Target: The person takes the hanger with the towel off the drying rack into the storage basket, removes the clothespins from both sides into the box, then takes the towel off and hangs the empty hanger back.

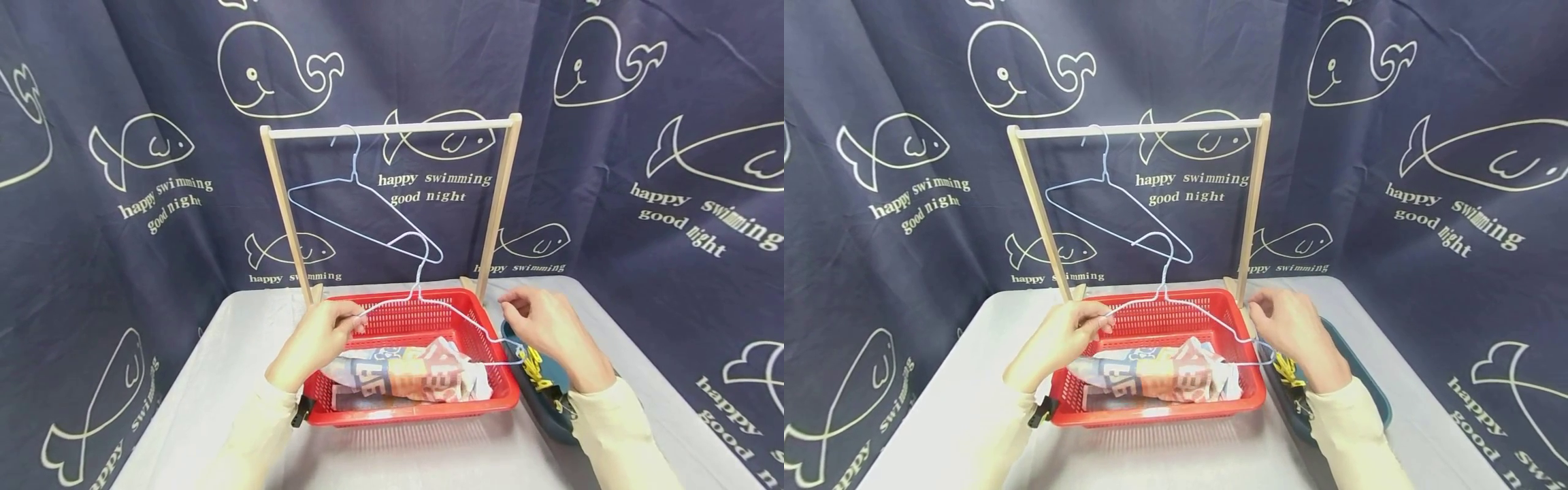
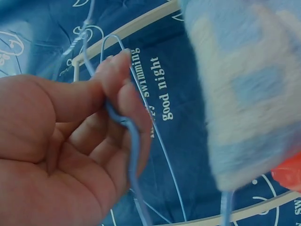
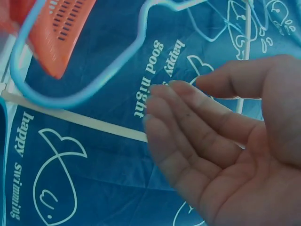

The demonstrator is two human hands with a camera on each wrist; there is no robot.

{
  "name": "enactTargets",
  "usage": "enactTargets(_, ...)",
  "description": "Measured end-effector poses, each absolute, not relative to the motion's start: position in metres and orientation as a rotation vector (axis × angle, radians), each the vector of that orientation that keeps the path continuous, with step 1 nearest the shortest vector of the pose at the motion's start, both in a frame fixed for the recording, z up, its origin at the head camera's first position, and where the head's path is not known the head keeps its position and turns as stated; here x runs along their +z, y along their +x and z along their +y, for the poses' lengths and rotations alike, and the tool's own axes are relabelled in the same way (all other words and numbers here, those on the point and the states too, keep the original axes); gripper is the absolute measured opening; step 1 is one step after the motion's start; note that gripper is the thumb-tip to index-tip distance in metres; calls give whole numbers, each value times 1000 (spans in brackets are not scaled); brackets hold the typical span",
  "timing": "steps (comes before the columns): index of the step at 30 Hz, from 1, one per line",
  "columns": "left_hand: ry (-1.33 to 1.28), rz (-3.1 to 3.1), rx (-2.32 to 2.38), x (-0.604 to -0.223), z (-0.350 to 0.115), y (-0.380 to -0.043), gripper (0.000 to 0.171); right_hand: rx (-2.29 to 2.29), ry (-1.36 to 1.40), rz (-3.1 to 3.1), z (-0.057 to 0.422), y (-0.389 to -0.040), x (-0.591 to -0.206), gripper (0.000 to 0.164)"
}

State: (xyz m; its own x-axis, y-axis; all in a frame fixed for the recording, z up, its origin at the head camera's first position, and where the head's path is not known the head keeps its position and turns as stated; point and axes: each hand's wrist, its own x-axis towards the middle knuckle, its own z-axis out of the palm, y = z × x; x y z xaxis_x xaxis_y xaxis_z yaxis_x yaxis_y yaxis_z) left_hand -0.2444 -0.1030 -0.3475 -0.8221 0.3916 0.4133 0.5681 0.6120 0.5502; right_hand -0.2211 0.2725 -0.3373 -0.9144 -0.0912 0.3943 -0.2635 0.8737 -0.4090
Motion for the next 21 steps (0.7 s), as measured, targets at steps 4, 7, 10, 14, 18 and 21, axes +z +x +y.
enactTargets(4,-763,-2498,-1040,-349,-103,-245,19,682,276,-2600,267,-217,-336,19)
enactTargets(7,-731,-2441,-1057,-347,-103,-245,15,710,292,-2552,262,-214,-333,16)
enactTargets(10,-709,-2402,-1067,-344,-104,-246,14,728,335,-2520,256,-211,-331,12)
enactTargets(14,-675,-2380,-1096,-339,-105,-245,15,741,396,-2509,250,-208,-330,10)
enactTargets(18,-636,-2348,-1172,-334,-106,-243,17,775,429,-2569,247,-207,-333,9)
enactTargets(21,-623,-2303,-1220,-330,-107,-242,18,783,456,-2626,246,-208,-337,9)
